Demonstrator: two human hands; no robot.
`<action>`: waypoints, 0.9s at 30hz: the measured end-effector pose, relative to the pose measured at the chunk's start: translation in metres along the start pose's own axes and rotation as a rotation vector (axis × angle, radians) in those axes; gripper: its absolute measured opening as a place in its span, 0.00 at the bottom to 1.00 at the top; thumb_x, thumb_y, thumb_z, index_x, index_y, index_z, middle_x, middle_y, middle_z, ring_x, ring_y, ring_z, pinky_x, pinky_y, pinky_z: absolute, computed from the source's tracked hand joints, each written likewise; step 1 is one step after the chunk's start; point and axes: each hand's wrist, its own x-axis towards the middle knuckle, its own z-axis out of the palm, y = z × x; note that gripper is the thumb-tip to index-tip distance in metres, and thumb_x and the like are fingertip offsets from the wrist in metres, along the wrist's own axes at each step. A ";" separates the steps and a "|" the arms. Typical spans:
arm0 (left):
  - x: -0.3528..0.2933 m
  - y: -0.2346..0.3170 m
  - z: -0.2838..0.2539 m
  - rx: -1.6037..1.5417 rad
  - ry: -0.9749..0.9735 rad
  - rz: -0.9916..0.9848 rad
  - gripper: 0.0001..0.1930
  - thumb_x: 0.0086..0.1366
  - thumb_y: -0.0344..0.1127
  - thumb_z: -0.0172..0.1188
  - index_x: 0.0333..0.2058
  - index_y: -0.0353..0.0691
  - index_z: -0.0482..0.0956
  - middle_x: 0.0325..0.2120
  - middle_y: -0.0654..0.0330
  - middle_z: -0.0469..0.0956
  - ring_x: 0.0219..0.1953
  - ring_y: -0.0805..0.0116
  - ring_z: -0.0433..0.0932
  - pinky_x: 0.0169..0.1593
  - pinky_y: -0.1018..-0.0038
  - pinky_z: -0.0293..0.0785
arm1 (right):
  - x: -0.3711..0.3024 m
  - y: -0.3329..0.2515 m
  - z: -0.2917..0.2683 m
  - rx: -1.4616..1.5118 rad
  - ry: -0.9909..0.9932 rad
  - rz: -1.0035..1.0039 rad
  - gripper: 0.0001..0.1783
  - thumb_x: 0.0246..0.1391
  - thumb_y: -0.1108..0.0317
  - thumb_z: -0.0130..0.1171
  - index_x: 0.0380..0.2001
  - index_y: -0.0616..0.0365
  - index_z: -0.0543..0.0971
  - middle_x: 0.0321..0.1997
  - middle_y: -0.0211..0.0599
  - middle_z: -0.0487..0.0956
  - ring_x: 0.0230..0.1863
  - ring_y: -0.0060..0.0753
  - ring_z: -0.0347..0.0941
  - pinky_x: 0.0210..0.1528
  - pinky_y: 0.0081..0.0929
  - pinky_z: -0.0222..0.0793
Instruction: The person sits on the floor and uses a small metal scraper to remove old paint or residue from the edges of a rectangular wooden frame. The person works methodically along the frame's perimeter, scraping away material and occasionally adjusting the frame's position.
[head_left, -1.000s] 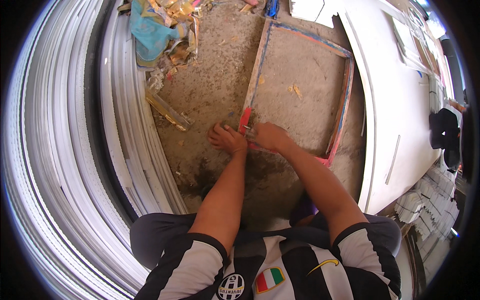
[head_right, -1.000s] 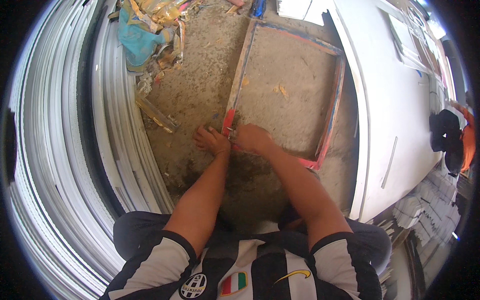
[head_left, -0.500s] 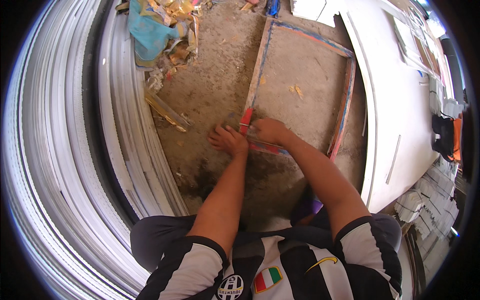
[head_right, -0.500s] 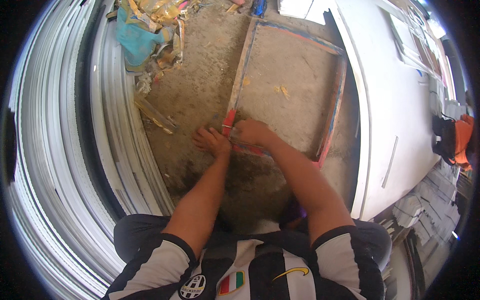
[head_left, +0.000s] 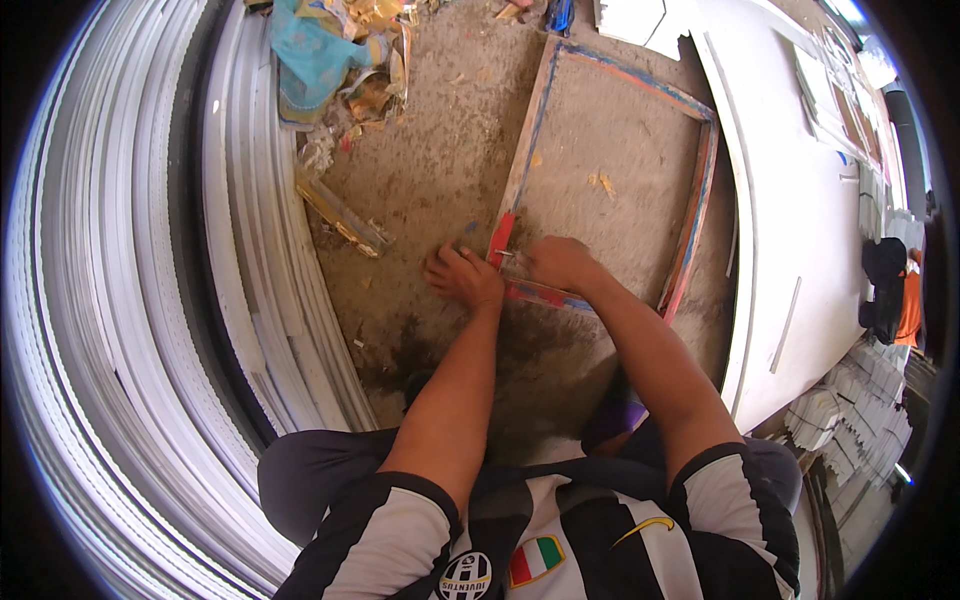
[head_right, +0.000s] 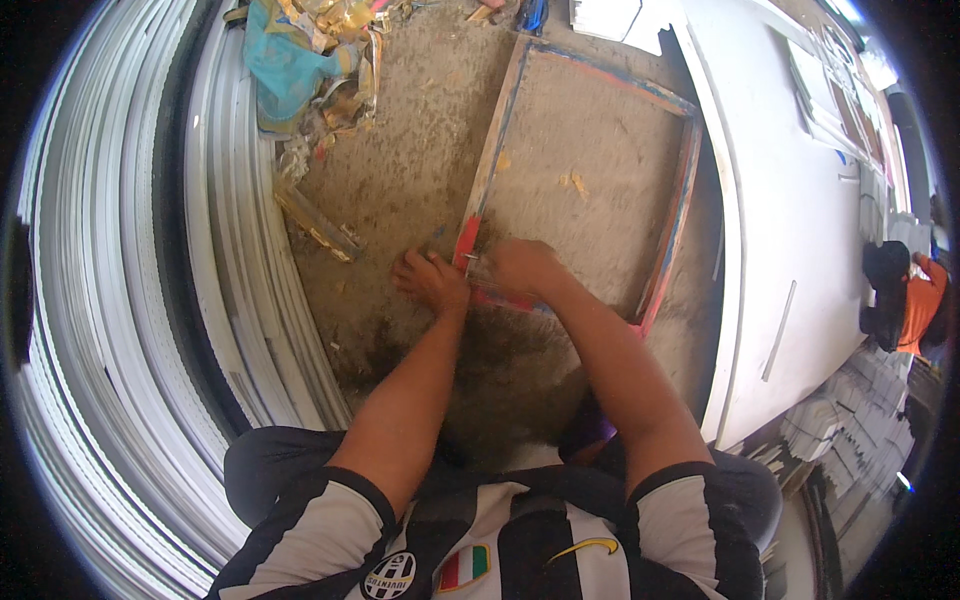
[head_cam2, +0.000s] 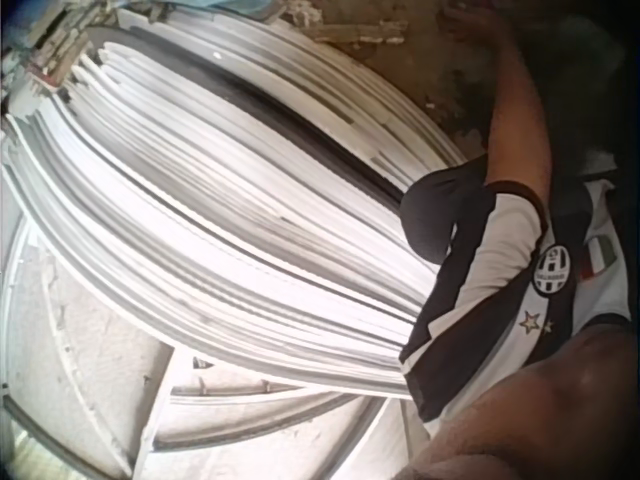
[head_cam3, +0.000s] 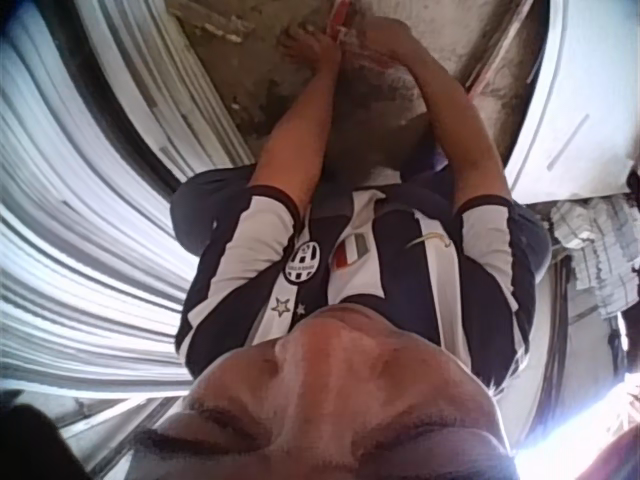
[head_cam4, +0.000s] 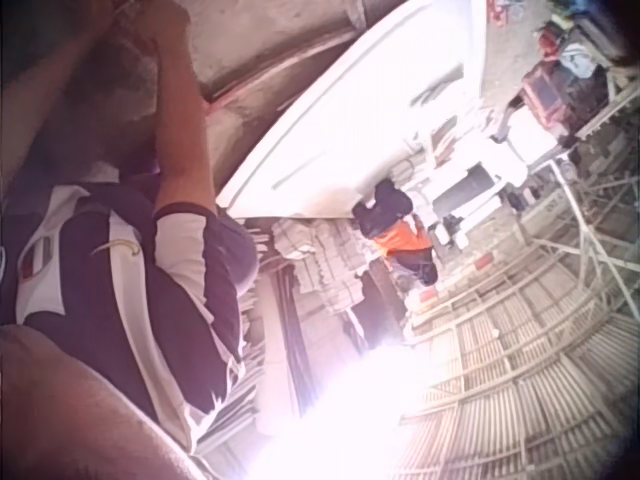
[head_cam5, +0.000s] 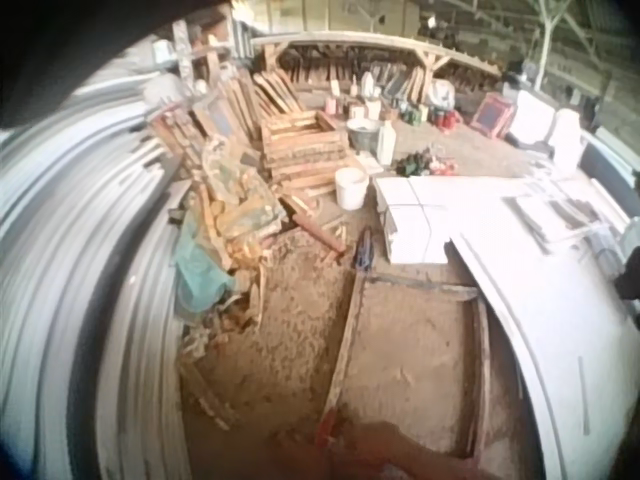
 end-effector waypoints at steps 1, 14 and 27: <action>0.001 0.001 -0.001 0.000 -0.014 -0.011 0.16 0.73 0.37 0.48 0.57 0.43 0.66 0.63 0.46 0.60 0.70 0.39 0.50 0.66 0.40 0.47 | 0.003 -0.004 -0.006 -0.028 -0.013 0.005 0.25 0.67 0.48 0.48 0.39 0.57 0.85 0.41 0.54 0.84 0.46 0.59 0.81 0.51 0.55 0.74; 0.003 0.007 -0.011 -0.021 -0.045 -0.020 0.16 0.74 0.36 0.49 0.58 0.45 0.64 0.65 0.45 0.57 0.71 0.38 0.48 0.68 0.38 0.44 | 0.031 -0.012 -0.060 -0.252 -0.212 -0.071 0.23 0.59 0.51 0.50 0.43 0.55 0.86 0.45 0.45 0.86 0.48 0.50 0.83 0.50 0.48 0.77; 0.000 0.009 -0.008 -0.018 -0.011 -0.003 0.18 0.71 0.34 0.50 0.58 0.42 0.65 0.62 0.44 0.58 0.69 0.41 0.50 0.69 0.40 0.42 | 0.028 0.003 -0.036 -0.251 -0.077 -0.107 0.21 0.59 0.50 0.53 0.40 0.54 0.86 0.40 0.50 0.86 0.45 0.56 0.83 0.47 0.51 0.79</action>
